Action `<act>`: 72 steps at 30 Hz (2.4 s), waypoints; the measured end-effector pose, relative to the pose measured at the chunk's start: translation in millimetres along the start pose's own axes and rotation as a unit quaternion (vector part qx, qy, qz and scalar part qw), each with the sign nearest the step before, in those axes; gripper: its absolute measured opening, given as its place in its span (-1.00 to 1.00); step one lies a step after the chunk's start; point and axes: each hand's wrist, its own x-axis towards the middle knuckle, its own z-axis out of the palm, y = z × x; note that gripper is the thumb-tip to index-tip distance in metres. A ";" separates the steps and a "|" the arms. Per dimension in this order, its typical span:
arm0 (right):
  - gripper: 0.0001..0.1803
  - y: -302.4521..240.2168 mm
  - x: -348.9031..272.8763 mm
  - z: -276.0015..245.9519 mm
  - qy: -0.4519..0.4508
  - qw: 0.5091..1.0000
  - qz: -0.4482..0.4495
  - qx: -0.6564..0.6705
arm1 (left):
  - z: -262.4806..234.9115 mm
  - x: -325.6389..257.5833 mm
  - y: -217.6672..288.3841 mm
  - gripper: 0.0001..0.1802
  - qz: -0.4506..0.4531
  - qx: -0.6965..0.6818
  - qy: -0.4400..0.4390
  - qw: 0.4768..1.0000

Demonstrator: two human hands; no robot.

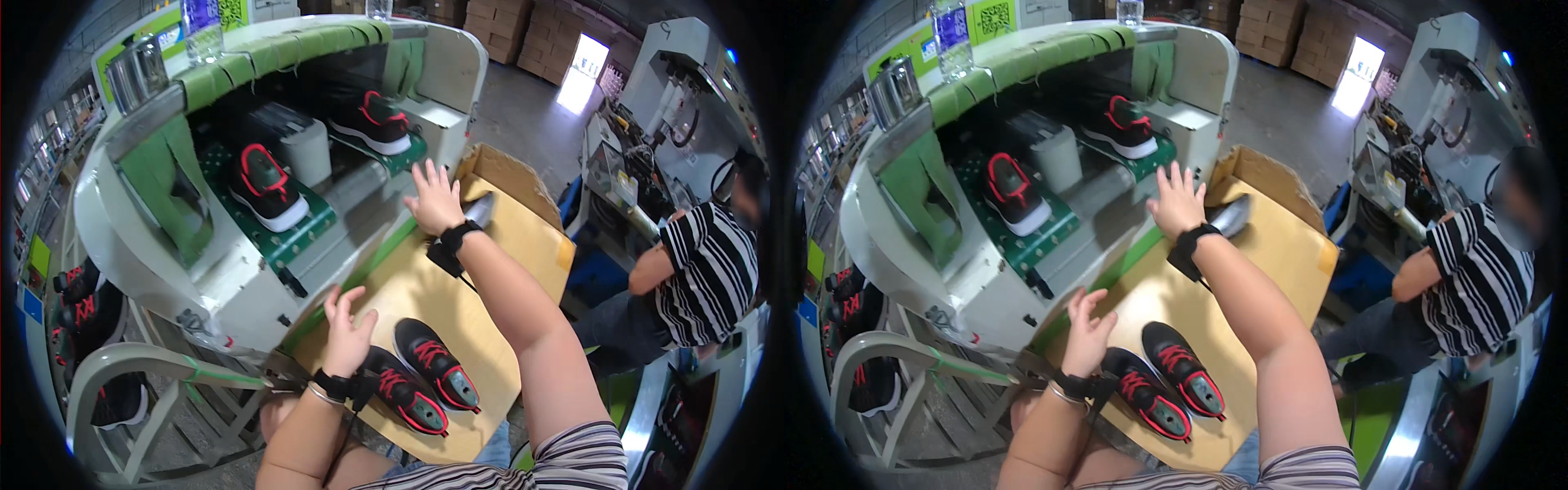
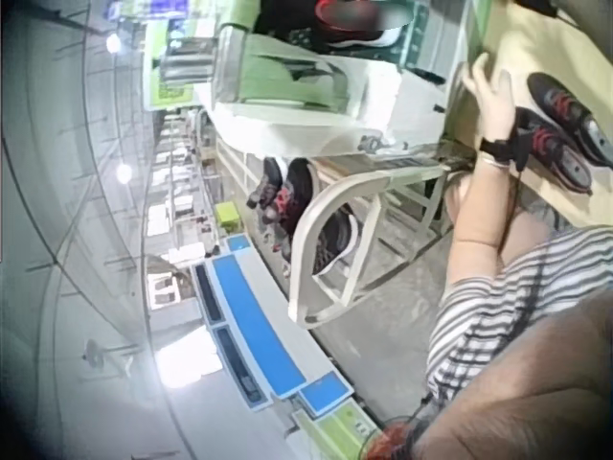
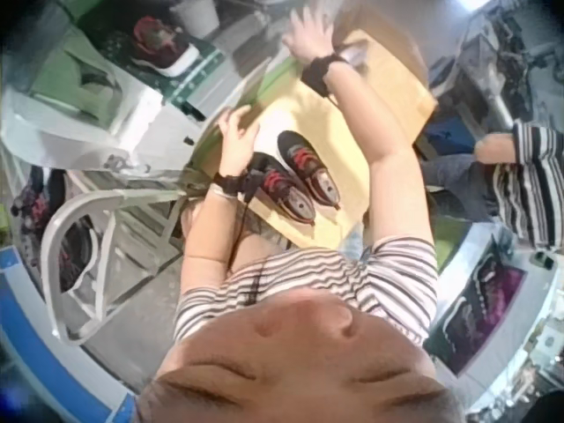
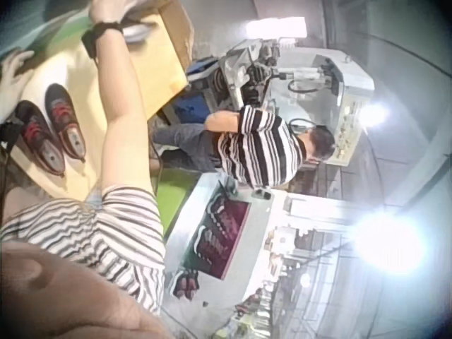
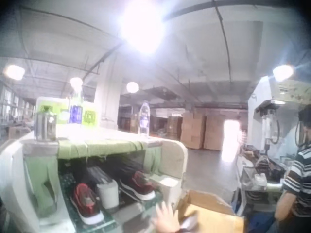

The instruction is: The recorder is seen inspecting and sorting shoes at a shoe manufacturing facility.

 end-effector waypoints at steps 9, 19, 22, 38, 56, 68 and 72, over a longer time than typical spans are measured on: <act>-0.28 131.0 -162.7 62.5 -0.226 0.969 0.095 -0.036 | 21.7 7.0 -31.7 -0.51 -0.031 -0.024 -0.039 0.998; -0.36 76.4 -143.5 60.2 -0.032 0.990 -0.112 0.080 | 23.8 3.9 -25.6 -0.52 -0.087 -0.043 -0.100 0.990; -0.35 90.8 -168.0 70.7 -0.029 0.998 -0.046 0.033 | 20.6 3.9 -23.2 -0.52 -0.081 -0.060 -0.095 0.990; -0.03 43.6 -127.7 6.0 0.081 0.662 0.201 0.718 | 10.1 35.9 -8.2 -0.45 -0.177 -0.503 -0.196 0.823; -0.18 -25.9 -236.9 -86.8 -0.086 0.914 -0.036 0.394 | -42.1 26.3 29.3 -0.07 0.035 -0.637 -0.259 0.725; -0.41 47.6 -261.8 -52.2 -0.026 0.793 0.201 0.575 | -45.3 31.4 26.8 -0.11 0.061 -0.604 -0.228 0.762; -0.45 26.8 -138.8 -95.0 0.148 0.867 0.007 0.477 | -41.8 28.4 33.1 -0.21 0.045 -0.475 -0.135 0.869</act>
